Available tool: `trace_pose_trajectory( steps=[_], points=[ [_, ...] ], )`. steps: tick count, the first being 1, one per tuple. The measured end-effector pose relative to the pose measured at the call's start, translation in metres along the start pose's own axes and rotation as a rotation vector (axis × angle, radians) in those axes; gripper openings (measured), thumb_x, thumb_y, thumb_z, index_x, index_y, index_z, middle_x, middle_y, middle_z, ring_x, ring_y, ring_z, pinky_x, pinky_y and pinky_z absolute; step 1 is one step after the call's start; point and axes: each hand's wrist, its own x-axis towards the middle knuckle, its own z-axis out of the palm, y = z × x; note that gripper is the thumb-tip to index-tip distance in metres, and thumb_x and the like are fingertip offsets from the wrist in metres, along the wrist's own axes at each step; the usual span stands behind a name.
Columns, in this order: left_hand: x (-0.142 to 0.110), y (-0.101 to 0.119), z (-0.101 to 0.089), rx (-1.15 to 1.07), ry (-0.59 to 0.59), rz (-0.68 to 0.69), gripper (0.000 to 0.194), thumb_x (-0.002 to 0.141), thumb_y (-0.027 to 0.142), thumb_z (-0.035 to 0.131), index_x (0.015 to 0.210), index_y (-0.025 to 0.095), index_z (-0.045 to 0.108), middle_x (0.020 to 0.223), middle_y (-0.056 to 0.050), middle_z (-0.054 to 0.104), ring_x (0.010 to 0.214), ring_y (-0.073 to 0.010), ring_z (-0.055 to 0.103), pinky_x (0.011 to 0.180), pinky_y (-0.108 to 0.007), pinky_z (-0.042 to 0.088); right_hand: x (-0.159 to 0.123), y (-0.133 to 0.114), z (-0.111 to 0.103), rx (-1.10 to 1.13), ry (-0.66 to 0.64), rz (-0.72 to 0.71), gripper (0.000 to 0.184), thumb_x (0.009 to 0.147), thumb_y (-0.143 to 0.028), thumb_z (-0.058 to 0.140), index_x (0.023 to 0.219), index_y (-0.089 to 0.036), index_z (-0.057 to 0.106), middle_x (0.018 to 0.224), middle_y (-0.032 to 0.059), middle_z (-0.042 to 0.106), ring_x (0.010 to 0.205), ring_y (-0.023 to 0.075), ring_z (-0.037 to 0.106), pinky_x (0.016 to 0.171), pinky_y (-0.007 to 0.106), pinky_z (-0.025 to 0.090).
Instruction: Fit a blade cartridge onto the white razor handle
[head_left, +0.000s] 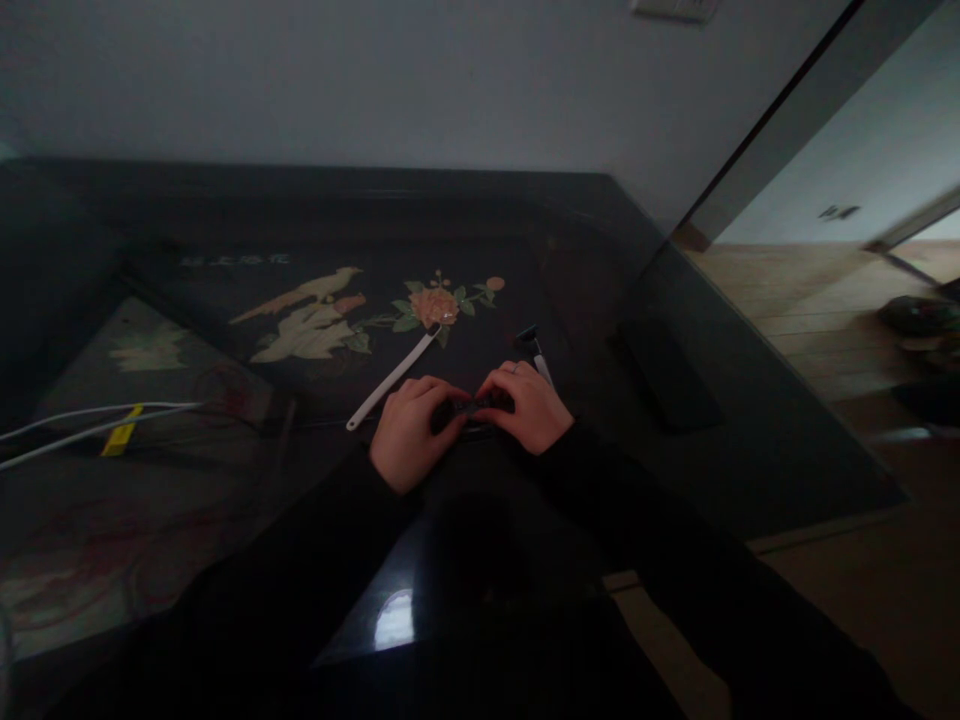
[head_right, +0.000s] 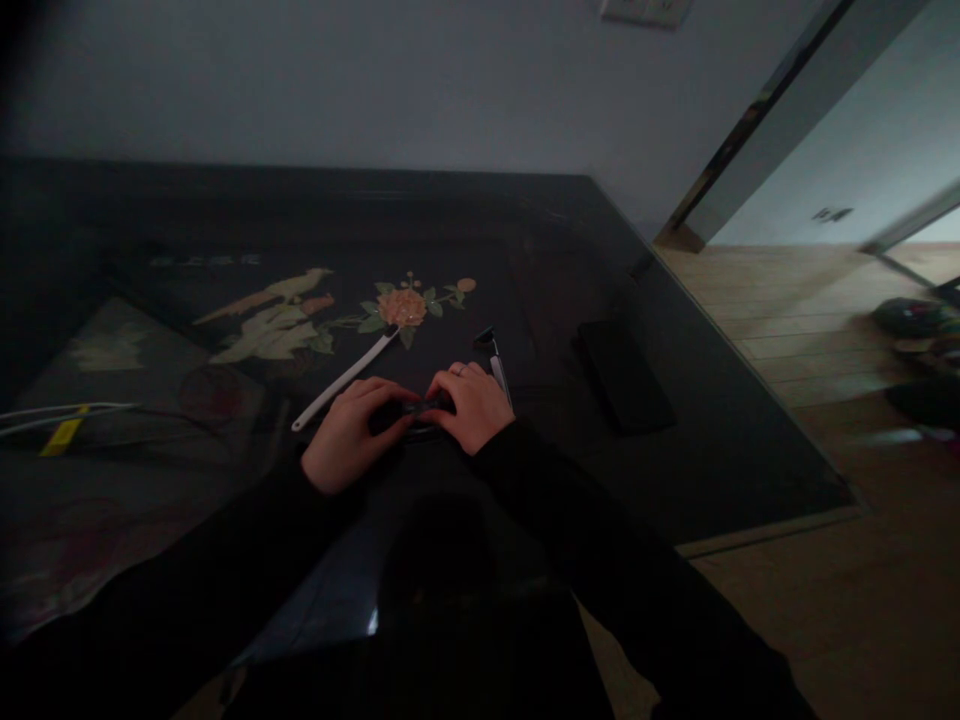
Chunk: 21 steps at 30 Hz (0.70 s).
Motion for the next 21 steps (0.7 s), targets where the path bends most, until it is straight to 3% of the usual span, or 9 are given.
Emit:
trace_pose_trajectory(
  steps=[12,15,19,21],
  points=[
    [-0.001,0.0,-0.001,0.014,-0.013,0.006,0.018,0.085,0.019,0.057,0.1,0.018,0.065,0.1,-0.008,0.066,0.098,-0.0248,0.058,0.088,-0.043,0.045,-0.003,-0.002,-0.004,-0.057,-0.006,-0.031,0.019,0.081,-0.03,0.069,0.093,-0.016,0.067,0.09,0.0057,0.059,0.089,0.0202,0.052,0.081,0.033,0.04],
    [-0.001,0.0,-0.002,-0.02,0.001,0.003,0.02,0.087,0.018,0.053,0.104,0.017,0.063,0.1,-0.008,0.065,0.098,-0.0245,0.057,0.087,-0.043,0.045,-0.007,-0.003,-0.005,-0.089,-0.019,-0.071,0.031,0.081,-0.041,0.067,0.102,-0.017,0.067,0.098,0.0073,0.059,0.094,0.0217,0.051,0.085,0.035,0.04],
    [-0.002,-0.002,-0.002,-0.065,0.014,-0.002,0.022,0.089,0.016,0.049,0.107,0.016,0.061,0.103,-0.008,0.065,0.1,-0.0241,0.057,0.089,-0.042,0.045,-0.012,-0.006,-0.005,-0.188,-0.062,-0.11,0.06,0.066,-0.055,0.075,0.114,-0.021,0.065,0.108,0.0086,0.057,0.099,0.0257,0.049,0.086,0.039,0.04],
    [-0.002,-0.002,-0.002,-0.069,0.015,-0.006,0.022,0.089,0.016,0.049,0.107,0.016,0.061,0.103,-0.008,0.065,0.1,-0.0241,0.057,0.089,-0.043,0.045,-0.013,-0.008,-0.004,-0.223,-0.075,-0.119,0.064,0.063,-0.056,0.077,0.115,-0.022,0.064,0.111,0.0092,0.056,0.1,0.0268,0.049,0.085,0.04,0.041]
  ],
)
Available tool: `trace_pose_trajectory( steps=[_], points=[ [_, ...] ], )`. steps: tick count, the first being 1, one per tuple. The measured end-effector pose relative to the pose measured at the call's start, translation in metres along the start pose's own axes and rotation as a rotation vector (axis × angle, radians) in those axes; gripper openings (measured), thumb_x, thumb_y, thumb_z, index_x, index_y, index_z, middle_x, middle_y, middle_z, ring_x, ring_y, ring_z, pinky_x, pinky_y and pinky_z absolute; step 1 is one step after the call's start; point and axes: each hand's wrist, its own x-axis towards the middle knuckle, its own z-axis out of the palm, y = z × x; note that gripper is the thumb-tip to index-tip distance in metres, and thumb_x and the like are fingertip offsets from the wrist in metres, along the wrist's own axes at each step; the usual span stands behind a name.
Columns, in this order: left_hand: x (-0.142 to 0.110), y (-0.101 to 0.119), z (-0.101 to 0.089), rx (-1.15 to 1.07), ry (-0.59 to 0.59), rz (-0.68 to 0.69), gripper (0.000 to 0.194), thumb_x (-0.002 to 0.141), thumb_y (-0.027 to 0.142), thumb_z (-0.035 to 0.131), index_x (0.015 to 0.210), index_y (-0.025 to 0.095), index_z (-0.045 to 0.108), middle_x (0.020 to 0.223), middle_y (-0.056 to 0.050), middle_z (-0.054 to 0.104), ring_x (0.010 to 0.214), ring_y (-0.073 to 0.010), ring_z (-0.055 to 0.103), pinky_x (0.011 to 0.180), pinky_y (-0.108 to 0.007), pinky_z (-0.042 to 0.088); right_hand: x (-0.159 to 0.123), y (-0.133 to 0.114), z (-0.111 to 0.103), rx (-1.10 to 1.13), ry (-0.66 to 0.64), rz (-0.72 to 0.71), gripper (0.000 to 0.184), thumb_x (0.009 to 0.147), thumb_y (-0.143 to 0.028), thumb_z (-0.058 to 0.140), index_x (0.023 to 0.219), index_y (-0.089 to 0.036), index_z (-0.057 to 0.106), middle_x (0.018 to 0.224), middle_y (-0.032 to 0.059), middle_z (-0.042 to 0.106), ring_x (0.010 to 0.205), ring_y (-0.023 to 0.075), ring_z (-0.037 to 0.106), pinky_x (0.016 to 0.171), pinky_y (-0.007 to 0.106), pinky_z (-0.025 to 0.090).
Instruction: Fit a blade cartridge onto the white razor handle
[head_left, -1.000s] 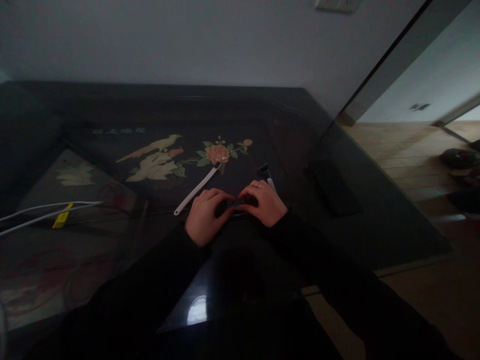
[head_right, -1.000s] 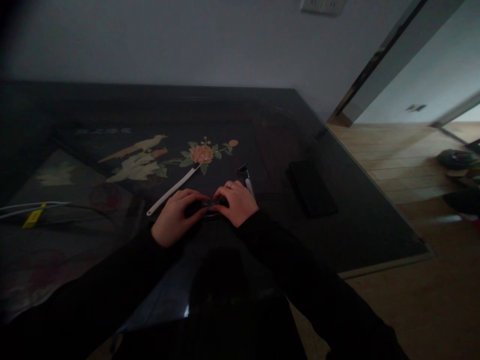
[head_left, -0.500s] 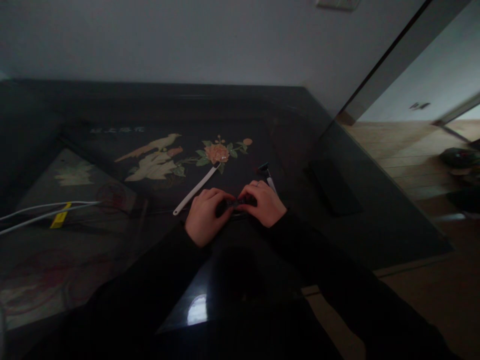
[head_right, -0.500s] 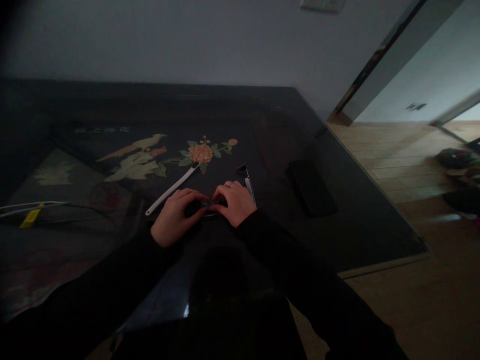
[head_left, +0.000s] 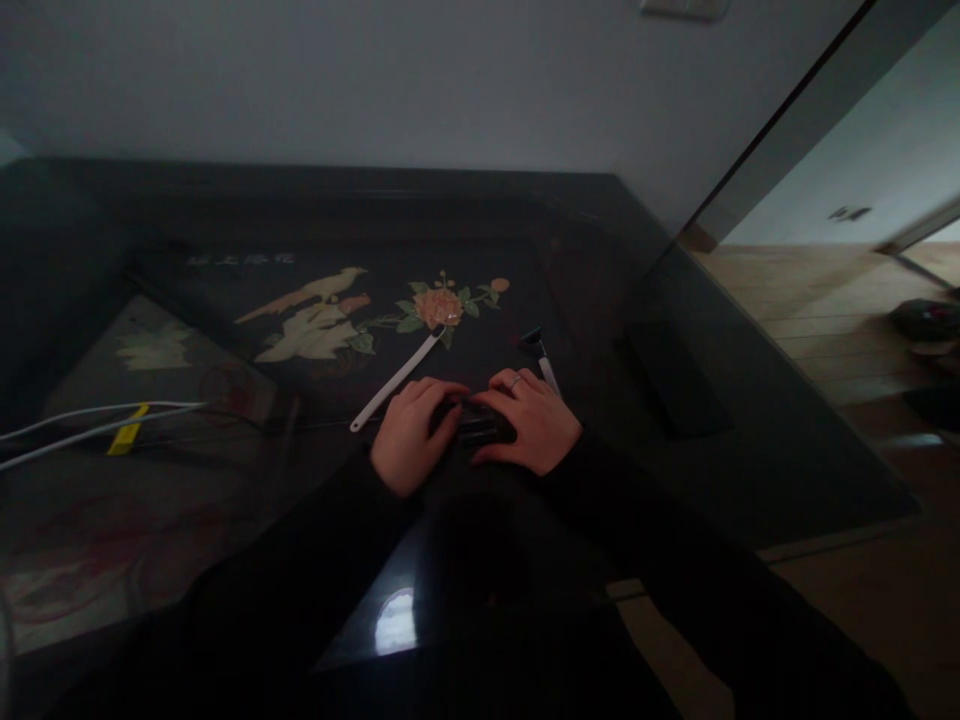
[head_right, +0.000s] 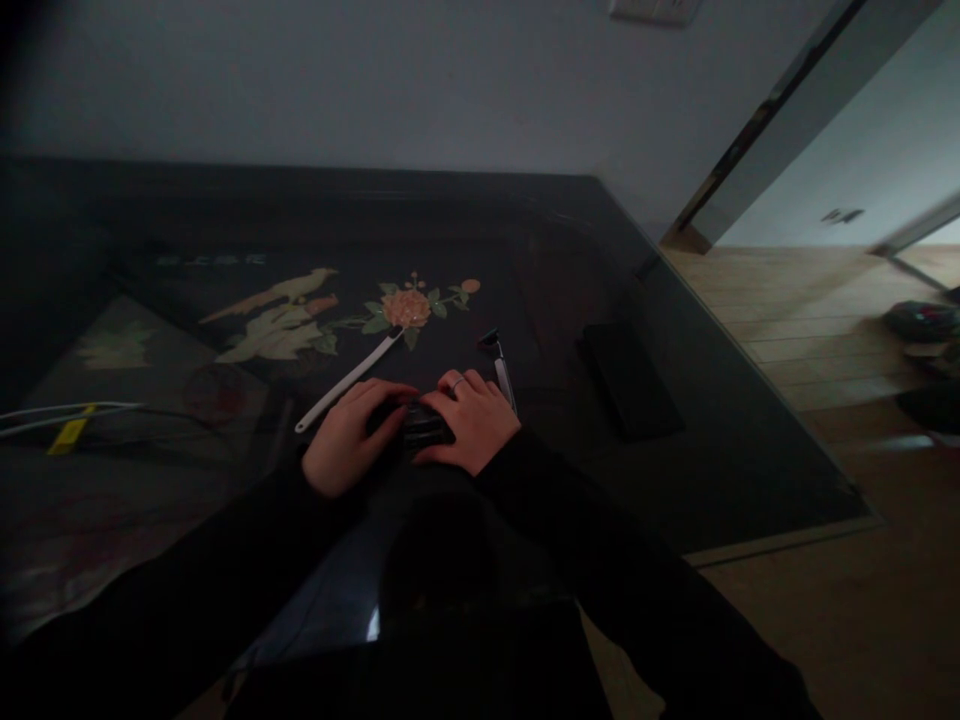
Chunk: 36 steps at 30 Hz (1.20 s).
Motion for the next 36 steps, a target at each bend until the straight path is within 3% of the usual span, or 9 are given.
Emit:
trace_pose_trajectory(
  steps=[12,18,21,27,32,36],
  points=[
    [0.001,0.001,-0.001,-0.063,0.043,0.036,0.021,0.087,0.017,0.051,0.106,0.016,0.061,0.097,-0.007,0.066,0.092,-0.0202,0.06,0.085,-0.037,0.048,0.001,0.004,-0.003,0.067,0.025,-0.048,0.049,0.071,-0.043,0.075,0.109,-0.014,0.063,0.108,0.0116,0.059,0.099,0.0257,0.053,0.089,0.042,0.044],
    [0.001,0.001,-0.002,-0.061,0.056,0.042,0.022,0.088,0.019,0.05,0.106,0.015,0.061,0.095,-0.007,0.066,0.09,-0.0199,0.061,0.083,-0.036,0.049,0.0,0.036,-0.022,0.124,0.229,0.024,0.046,0.07,-0.039,0.076,0.109,-0.018,0.064,0.107,0.0097,0.059,0.103,0.0263,0.056,0.093,0.042,0.045],
    [0.001,0.003,-0.003,-0.063,0.047,0.043,0.022,0.087,0.019,0.05,0.106,0.015,0.062,0.093,-0.008,0.065,0.089,-0.02,0.061,0.083,-0.037,0.049,-0.003,0.059,-0.037,0.082,0.25,0.087,0.044,0.07,-0.037,0.076,0.109,-0.018,0.065,0.104,0.0096,0.059,0.097,0.0256,0.058,0.087,0.042,0.048],
    [0.001,0.005,-0.005,-0.049,0.023,0.032,0.021,0.088,0.019,0.049,0.105,0.016,0.062,0.093,-0.008,0.065,0.09,-0.0206,0.061,0.084,-0.038,0.049,-0.012,0.096,-0.06,-0.002,0.166,0.251,0.046,0.068,-0.035,0.076,0.109,-0.016,0.066,0.105,0.0102,0.056,0.081,0.0205,0.058,0.071,0.035,0.052],
    [0.0,0.004,-0.005,-0.036,0.019,0.033,0.02,0.087,0.019,0.05,0.104,0.018,0.061,0.095,-0.007,0.066,0.093,-0.0214,0.061,0.085,-0.039,0.049,-0.013,0.111,-0.057,-0.05,-0.052,0.27,0.045,0.065,-0.031,0.078,0.107,-0.017,0.067,0.101,0.0083,0.056,0.074,0.0166,0.056,0.073,0.032,0.05],
    [0.0,0.003,-0.005,-0.028,0.014,0.035,0.021,0.087,0.019,0.049,0.103,0.016,0.062,0.096,-0.009,0.066,0.093,-0.0217,0.062,0.085,-0.039,0.05,-0.011,0.115,-0.052,-0.083,-0.097,0.286,0.047,0.066,-0.033,0.078,0.11,-0.02,0.067,0.101,0.0072,0.055,0.074,0.016,0.056,0.074,0.031,0.048]
  ],
)
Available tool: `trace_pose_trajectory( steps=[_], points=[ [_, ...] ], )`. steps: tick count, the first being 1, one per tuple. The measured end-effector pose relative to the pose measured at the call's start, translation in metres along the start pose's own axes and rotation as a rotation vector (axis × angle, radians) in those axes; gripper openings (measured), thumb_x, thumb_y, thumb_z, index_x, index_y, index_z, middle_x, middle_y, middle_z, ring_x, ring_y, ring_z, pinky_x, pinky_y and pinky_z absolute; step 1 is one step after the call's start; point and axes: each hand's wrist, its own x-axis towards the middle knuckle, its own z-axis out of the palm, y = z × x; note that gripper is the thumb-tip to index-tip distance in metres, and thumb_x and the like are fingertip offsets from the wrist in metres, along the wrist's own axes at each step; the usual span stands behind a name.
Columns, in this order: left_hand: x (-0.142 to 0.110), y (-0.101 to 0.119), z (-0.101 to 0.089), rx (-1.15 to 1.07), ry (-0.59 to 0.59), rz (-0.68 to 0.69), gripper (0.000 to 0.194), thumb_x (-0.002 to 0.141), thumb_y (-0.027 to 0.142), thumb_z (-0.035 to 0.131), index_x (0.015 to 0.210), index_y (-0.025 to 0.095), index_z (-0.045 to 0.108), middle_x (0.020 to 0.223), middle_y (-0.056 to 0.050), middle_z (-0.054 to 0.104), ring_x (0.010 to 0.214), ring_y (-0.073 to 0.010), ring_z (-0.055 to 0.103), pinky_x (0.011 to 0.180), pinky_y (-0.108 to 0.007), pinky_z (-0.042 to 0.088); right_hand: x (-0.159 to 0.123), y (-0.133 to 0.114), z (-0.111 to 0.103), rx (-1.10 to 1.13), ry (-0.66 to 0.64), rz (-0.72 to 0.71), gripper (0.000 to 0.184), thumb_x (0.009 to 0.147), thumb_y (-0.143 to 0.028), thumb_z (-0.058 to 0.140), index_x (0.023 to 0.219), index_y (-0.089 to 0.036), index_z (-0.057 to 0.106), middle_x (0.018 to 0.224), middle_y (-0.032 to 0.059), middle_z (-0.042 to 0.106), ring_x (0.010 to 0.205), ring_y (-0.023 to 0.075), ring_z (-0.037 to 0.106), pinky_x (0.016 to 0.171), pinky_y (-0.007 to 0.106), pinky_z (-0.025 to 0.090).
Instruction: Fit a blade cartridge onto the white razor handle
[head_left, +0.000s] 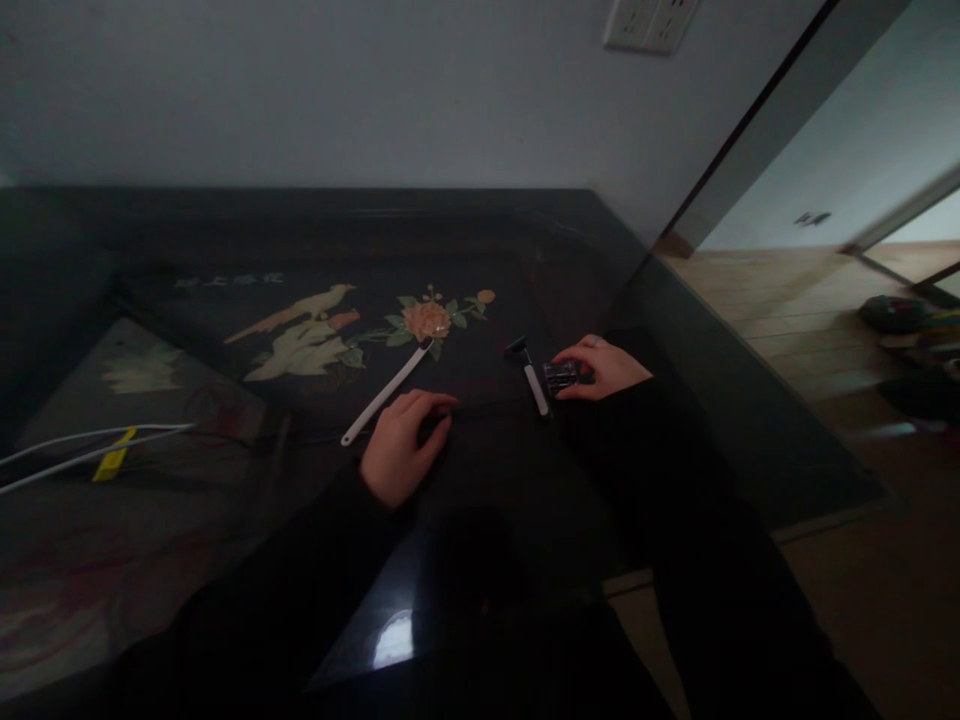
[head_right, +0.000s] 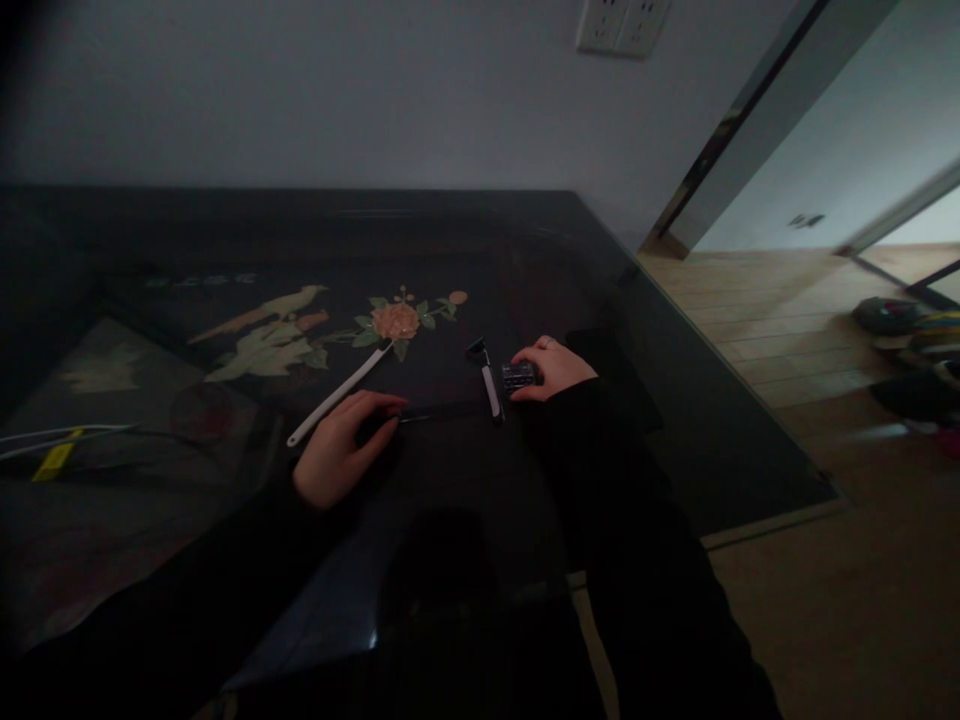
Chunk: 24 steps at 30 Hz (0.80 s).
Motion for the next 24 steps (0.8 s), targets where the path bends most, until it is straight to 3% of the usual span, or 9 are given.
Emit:
trace_pose_trajectory(
  steps=[7,10,12,14,18,24],
  points=[
    [0.0,-0.001,0.001,0.008,0.001,0.018,0.02,0.087,0.019,0.05,0.101,0.015,0.063,0.097,-0.009,0.066,0.094,-0.0222,0.062,0.085,-0.04,0.05,0.0,0.001,-0.001,0.01,0.006,0.02,0.051,0.067,-0.031,0.079,0.115,-0.022,0.066,0.101,0.0071,0.054,0.072,0.015,0.054,0.073,0.03,0.047],
    [0.001,-0.002,0.001,-0.016,0.01,0.029,0.019,0.087,0.018,0.049,0.101,0.016,0.063,0.096,-0.008,0.066,0.092,-0.0207,0.061,0.085,-0.038,0.05,-0.003,-0.009,-0.002,0.034,0.104,0.026,0.038,0.069,-0.036,0.077,0.102,-0.019,0.069,0.092,0.0054,0.054,0.074,0.0164,0.054,0.071,0.03,0.045],
    [0.001,-0.002,-0.001,-0.032,0.021,0.022,0.019,0.087,0.018,0.049,0.101,0.017,0.062,0.096,-0.008,0.065,0.09,-0.0198,0.061,0.084,-0.037,0.05,-0.005,-0.022,-0.002,0.038,0.201,0.037,0.025,0.078,-0.041,0.068,0.086,-0.017,0.069,0.085,0.0046,0.054,0.075,0.0167,0.054,0.071,0.03,0.043],
    [0.002,-0.002,-0.003,-0.035,0.031,0.006,0.02,0.087,0.019,0.048,0.101,0.016,0.062,0.096,-0.008,0.064,0.087,-0.0189,0.061,0.081,-0.036,0.051,-0.006,-0.037,0.0,0.007,0.226,0.049,0.028,0.084,-0.042,0.06,0.075,-0.017,0.066,0.08,0.0044,0.055,0.077,0.018,0.055,0.069,0.029,0.041],
    [0.005,-0.003,-0.011,0.005,0.066,-0.019,0.023,0.087,0.02,0.047,0.102,0.015,0.063,0.093,-0.007,0.062,0.08,-0.0174,0.059,0.074,-0.032,0.049,-0.007,-0.06,0.009,-0.066,0.19,0.069,0.032,0.088,-0.045,0.055,0.072,-0.018,0.062,0.079,0.005,0.058,0.08,0.0195,0.056,0.067,0.029,0.038],
    [0.014,-0.015,-0.033,0.171,0.181,-0.058,0.025,0.087,0.022,0.047,0.102,0.016,0.065,0.086,-0.006,0.061,0.072,-0.0166,0.057,0.071,-0.03,0.046,-0.009,-0.073,0.012,-0.158,0.157,0.2,0.032,0.09,-0.045,0.051,0.075,-0.019,0.063,0.087,0.0079,0.064,0.085,0.0222,0.059,0.064,0.031,0.037]
  ],
)
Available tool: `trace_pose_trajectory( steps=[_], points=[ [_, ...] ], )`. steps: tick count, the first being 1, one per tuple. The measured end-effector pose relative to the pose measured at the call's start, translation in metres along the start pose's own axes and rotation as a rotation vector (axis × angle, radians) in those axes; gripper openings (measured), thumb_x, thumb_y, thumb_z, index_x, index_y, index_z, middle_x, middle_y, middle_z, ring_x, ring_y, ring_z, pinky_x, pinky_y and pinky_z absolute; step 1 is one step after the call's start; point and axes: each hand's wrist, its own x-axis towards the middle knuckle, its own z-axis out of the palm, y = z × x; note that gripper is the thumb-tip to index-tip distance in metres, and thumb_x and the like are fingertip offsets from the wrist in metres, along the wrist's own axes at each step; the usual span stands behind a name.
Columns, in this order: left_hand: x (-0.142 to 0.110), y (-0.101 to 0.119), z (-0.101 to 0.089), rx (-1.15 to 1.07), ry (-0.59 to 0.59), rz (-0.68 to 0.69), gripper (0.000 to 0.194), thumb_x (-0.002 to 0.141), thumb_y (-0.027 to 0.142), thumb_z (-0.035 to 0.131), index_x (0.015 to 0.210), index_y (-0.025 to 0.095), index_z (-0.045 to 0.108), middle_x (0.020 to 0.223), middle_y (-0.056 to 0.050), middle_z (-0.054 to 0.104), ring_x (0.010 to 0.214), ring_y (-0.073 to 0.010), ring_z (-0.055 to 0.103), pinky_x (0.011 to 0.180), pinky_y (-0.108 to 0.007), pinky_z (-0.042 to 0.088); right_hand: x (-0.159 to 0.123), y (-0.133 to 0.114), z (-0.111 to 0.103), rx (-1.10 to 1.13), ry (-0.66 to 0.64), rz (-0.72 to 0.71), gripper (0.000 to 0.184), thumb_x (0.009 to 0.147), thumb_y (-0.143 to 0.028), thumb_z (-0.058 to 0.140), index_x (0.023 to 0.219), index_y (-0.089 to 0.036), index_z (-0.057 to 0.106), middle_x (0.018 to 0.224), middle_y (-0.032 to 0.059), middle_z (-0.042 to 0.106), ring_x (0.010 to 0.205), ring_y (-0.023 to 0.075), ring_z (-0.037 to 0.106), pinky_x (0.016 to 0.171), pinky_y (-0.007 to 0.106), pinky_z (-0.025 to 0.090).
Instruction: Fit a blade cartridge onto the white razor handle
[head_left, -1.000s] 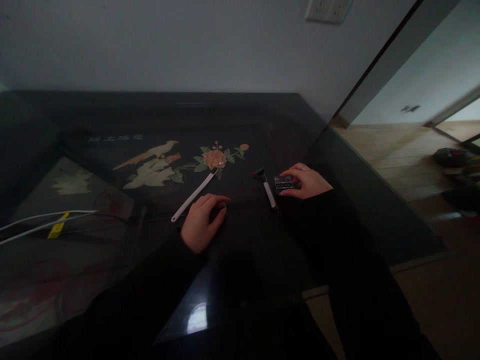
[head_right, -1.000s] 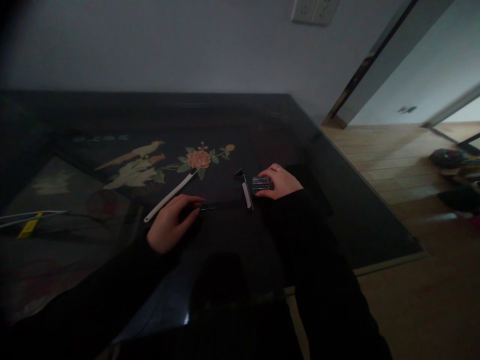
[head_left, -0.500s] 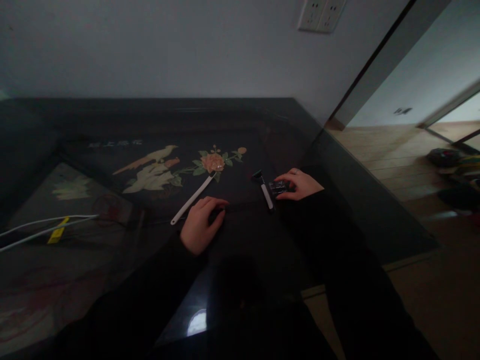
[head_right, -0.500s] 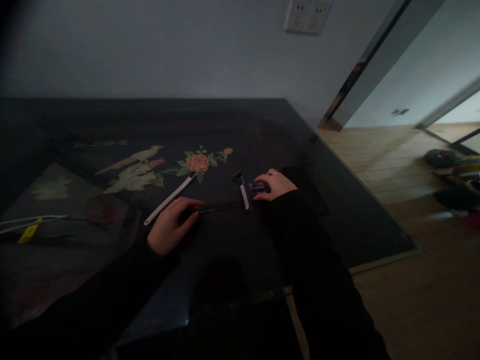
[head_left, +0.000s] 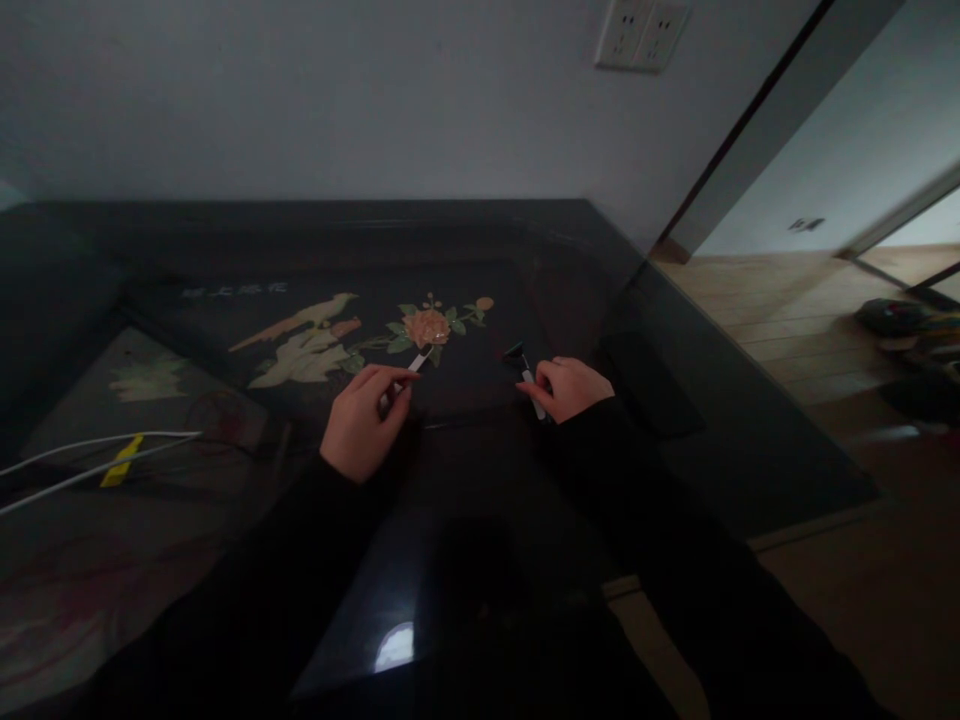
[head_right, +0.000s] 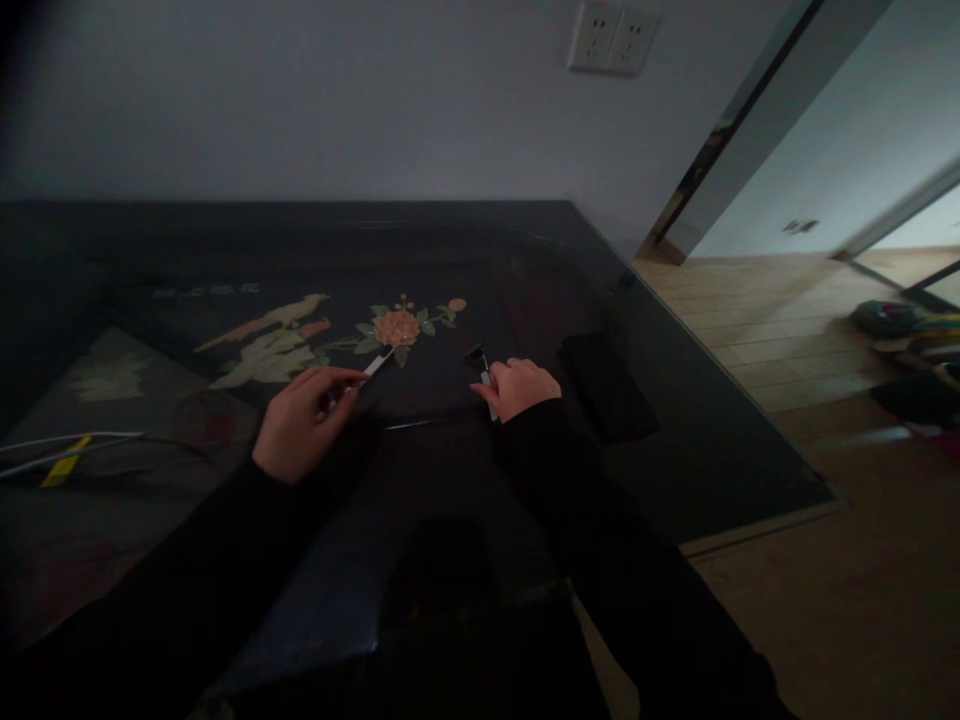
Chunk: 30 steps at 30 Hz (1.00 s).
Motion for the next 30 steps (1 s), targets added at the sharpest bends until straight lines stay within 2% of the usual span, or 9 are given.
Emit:
trace_pose_trajectory(
  steps=[3,10,13,19,24,30],
  points=[
    [0.006,-0.014,-0.008,0.129,-0.016,-0.086,0.023,0.085,0.025,0.047,0.097,0.016,0.066,0.08,-0.005,0.059,0.069,-0.018,0.056,0.07,-0.031,0.045,-0.002,-0.004,-0.003,-0.045,-0.014,0.009,0.033,0.09,-0.046,0.05,0.078,-0.019,0.064,0.09,0.0095,0.065,0.088,0.0236,0.059,0.066,0.032,0.038],
    [0.008,-0.035,-0.012,0.295,-0.175,-0.178,0.022,0.086,0.038,0.046,0.084,0.019,0.058,0.078,-0.006,0.064,0.067,-0.0201,0.058,0.061,-0.03,0.041,0.0,-0.004,0.004,-0.076,0.009,-0.03,0.03,0.091,-0.042,0.049,0.084,-0.018,0.065,0.091,0.0114,0.066,0.088,0.0245,0.059,0.069,0.033,0.041],
    [0.007,-0.035,-0.012,0.332,-0.209,-0.176,0.026,0.087,0.042,0.046,0.079,0.02,0.057,0.074,-0.005,0.063,0.065,-0.0198,0.058,0.059,-0.029,0.039,0.001,-0.003,0.007,-0.094,0.027,-0.039,0.029,0.09,-0.041,0.048,0.084,-0.018,0.065,0.09,0.0111,0.066,0.087,0.0247,0.058,0.069,0.033,0.041],
    [0.008,-0.033,-0.014,0.321,-0.244,-0.185,0.031,0.085,0.046,0.046,0.072,0.021,0.058,0.068,-0.004,0.061,0.062,-0.0194,0.055,0.057,-0.029,0.036,0.002,-0.009,0.004,-0.102,-0.021,-0.042,0.03,0.091,-0.035,0.046,0.084,-0.015,0.067,0.094,0.0131,0.067,0.093,0.0262,0.059,0.075,0.035,0.043],
    [0.009,-0.031,-0.015,0.319,-0.316,-0.2,0.034,0.085,0.047,0.044,0.067,0.021,0.057,0.069,-0.005,0.061,0.063,-0.0207,0.056,0.057,-0.03,0.036,0.001,-0.016,0.004,-0.082,-0.049,-0.079,0.03,0.091,-0.036,0.047,0.085,-0.014,0.067,0.095,0.0125,0.068,0.094,0.0254,0.061,0.08,0.034,0.044],
    [0.009,-0.027,-0.01,0.283,-0.328,-0.143,0.036,0.085,0.043,0.044,0.06,0.021,0.055,0.063,-0.005,0.06,0.059,-0.0194,0.055,0.055,-0.029,0.034,-0.001,-0.019,0.004,-0.074,-0.04,-0.082,0.03,0.091,-0.036,0.046,0.085,-0.015,0.068,0.093,0.0129,0.068,0.092,0.0256,0.061,0.078,0.035,0.043]
  ],
)
